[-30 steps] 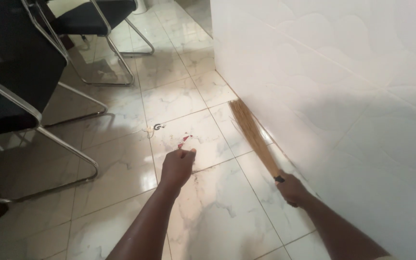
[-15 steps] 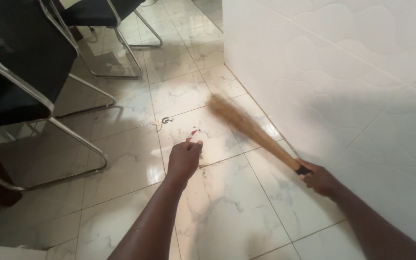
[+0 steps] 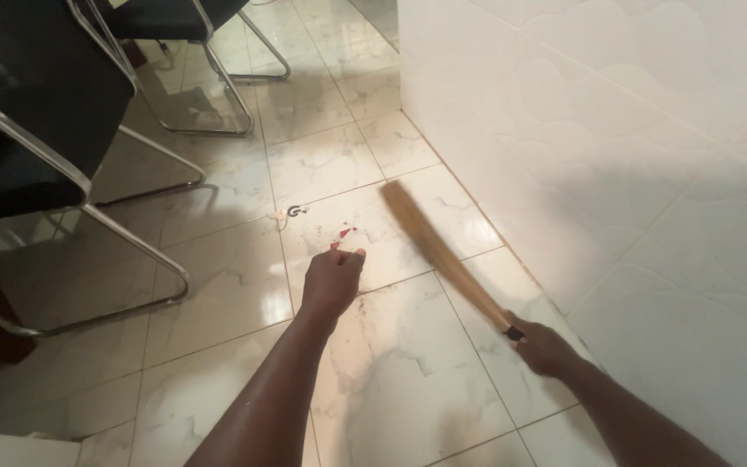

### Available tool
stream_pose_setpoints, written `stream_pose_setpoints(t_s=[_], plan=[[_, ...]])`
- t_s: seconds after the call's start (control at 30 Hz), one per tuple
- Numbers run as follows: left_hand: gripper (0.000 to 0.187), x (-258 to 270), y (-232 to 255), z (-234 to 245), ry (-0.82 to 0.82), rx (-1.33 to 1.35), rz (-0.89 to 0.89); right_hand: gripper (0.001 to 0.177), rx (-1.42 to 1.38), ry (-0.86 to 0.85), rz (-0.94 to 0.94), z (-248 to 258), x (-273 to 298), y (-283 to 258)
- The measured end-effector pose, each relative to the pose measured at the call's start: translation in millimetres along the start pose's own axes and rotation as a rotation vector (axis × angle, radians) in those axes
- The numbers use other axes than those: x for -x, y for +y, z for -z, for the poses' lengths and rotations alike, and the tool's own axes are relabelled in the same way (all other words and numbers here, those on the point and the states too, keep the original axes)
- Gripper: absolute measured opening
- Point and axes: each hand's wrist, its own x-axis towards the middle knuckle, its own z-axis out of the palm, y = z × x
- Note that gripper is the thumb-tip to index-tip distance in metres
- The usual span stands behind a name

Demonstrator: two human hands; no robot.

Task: Sweeping debris such as hair and dirt on a white tiled floor using a straw broom.

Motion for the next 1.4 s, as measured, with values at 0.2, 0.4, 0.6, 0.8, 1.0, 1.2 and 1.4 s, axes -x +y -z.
stream_pose_setpoints(t_s=[0.2, 0.4, 0.6, 0.8, 1.0, 1.2, 1.4], plan=[[0.049, -1, 5, -4, -0.023, 0.033, 0.014, 0.067, 0.042, -0.034, -0.049, 35, 31, -55], [0.041, 0, 3, -5, -0.009, 0.073, 0.033, 0.063, -0.165, 0.177, -0.024, 42, 19, -27], [0.045, 3, 5, 2, -0.031, 0.021, 0.031, 0.063, -0.126, 0.278, -0.115, 44, -3, -8], [0.045, 3, -2, 17, 0.026, 0.003, 0.008, 0.058, -0.25, 0.076, -0.353, 71, 2, -94], [0.039, -1, -13, 25, 0.031, 0.041, 0.02, 0.059, 0.194, 0.092, -0.094, 21, -44, -79], [0.038, -1, -15, 41, 0.069, -0.003, 0.012, 0.058, 0.401, -0.013, -0.046, 36, -4, -113], [0.037, 2, -12, 38, 0.065, 0.058, 0.01, 0.045, 0.425, 0.027, -0.054, 63, 23, -81]])
